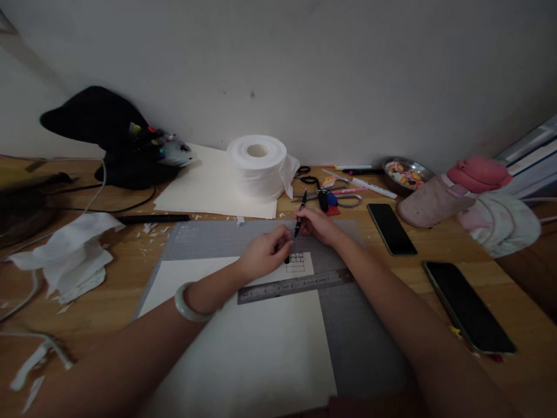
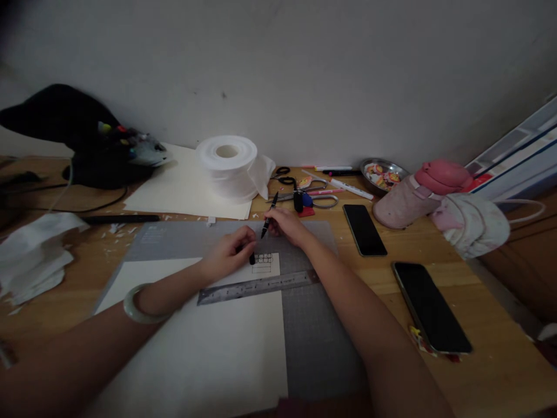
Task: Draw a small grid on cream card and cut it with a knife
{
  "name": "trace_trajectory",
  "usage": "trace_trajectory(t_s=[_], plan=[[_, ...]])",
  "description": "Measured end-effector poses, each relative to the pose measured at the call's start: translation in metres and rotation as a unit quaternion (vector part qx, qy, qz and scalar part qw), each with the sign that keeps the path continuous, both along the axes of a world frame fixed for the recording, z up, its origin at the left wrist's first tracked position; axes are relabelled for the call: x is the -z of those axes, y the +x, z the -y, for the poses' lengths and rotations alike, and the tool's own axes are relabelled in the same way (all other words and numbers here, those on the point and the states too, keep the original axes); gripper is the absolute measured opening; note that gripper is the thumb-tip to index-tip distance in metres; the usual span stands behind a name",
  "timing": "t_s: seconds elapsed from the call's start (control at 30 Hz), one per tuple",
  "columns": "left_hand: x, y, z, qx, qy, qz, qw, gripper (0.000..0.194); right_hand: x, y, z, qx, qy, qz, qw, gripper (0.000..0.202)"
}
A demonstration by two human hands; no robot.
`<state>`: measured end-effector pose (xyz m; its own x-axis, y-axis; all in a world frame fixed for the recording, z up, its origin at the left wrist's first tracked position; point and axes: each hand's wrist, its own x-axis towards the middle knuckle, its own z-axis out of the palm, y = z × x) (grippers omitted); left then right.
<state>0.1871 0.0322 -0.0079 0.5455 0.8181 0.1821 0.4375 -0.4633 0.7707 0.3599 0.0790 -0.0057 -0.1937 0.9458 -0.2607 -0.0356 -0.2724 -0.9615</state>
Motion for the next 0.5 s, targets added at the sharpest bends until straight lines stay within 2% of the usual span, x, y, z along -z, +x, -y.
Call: trace_trajectory(t_s=[0.3, 0.5], plan=[[-0.0067, 0.0001, 0.0034, 0.028, -0.012, -0.01, 0.999, 0.008, -0.0017, -0.0011, 0.0006, 0.009, -0.019, -0.044, 0.999, 0.009], [-0.0049, -0.0014, 0.0028, 0.052, 0.005, -0.019, 0.998, 0.01, -0.0024, 0.0, -0.0018, 0.029, -0.053, -0.093, 0.994, 0.008]])
